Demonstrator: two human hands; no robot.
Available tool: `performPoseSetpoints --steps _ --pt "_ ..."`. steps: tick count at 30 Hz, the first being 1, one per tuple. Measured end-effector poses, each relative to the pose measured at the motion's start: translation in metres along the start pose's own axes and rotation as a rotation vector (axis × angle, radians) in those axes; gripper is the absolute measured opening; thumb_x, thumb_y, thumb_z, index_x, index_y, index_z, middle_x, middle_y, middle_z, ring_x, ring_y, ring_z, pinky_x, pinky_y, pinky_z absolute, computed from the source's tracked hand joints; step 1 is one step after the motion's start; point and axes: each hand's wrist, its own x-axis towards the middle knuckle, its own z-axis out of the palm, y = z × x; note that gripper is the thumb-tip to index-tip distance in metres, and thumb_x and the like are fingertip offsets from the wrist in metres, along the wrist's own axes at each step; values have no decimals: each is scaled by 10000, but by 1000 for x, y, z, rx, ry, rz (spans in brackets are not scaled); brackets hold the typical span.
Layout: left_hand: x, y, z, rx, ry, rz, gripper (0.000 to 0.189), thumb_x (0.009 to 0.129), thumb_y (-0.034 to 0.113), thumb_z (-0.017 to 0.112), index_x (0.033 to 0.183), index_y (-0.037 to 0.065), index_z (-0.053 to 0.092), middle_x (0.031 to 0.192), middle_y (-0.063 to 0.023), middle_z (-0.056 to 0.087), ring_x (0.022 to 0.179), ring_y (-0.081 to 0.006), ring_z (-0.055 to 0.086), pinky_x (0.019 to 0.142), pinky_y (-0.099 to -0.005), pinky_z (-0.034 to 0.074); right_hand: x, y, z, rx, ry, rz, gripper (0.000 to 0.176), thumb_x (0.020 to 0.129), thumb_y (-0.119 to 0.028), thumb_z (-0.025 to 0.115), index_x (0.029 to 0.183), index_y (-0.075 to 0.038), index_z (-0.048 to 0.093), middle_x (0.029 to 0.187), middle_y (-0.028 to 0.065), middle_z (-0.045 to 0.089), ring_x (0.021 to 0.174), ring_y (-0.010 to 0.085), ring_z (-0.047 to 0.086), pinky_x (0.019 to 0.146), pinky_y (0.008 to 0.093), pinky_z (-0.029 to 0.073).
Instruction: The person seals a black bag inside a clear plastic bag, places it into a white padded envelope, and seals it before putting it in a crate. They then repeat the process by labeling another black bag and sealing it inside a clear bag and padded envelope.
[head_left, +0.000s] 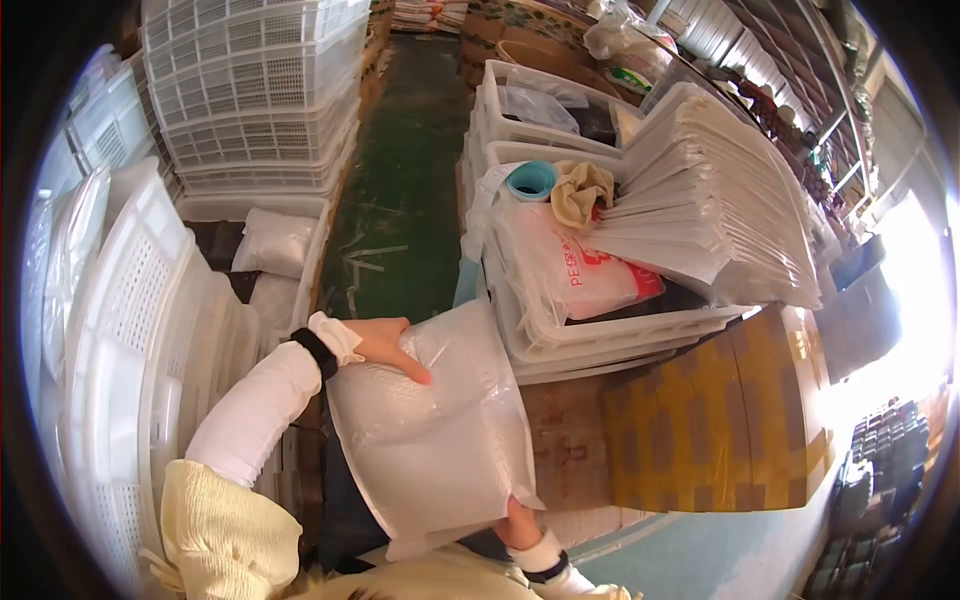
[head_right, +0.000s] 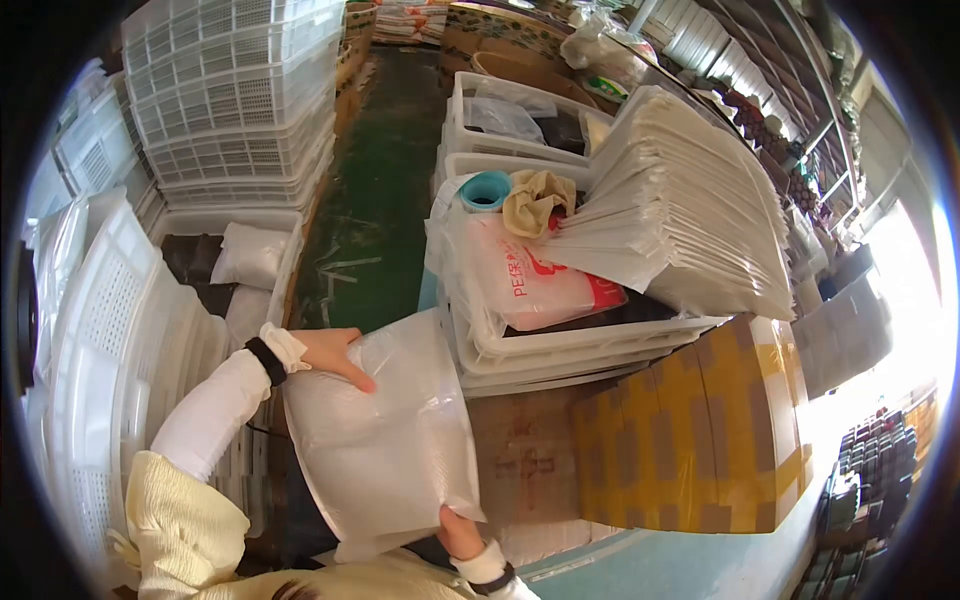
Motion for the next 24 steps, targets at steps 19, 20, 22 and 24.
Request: performPoseSetpoints --steps 19,20,22,24 --pt "-200 -16 120 -279 157 -389 457 803 390 644 1016 -11 593 806 -131 645 756 -203 626 725 -308 475 178 -180 8 -449 -327 -423 471 764 13 641 1206 -12 479 988 61 596 936 148 573 819 271 459" --pt "-204 -12 122 -326 532 -140 311 813 345 636 863 38 662 618 -78 622 583 -196 605 636 -323 476 172 -181 10 -517 -180 -390 450 764 -4 645 1186 -2 487 991 76 596 908 158 576 803 276 458" --pt "-199 21 95 -335 775 -107 366 811 339 634 971 9 624 812 -139 652 723 -248 627 703 -347 477 147 -187 13 -650 126 -329 414 763 -38 653 1146 18 504 997 108 594 852 178 583 770 286 457" --pt "-169 10 76 97 931 127 516 791 376 646 1097 -24 534 1043 -180 604 920 -301 601 793 -365 456 115 -169 -7 -610 336 -651 387 791 -92 646 1138 12 509 1000 115 595 823 191 589 738 309 465"
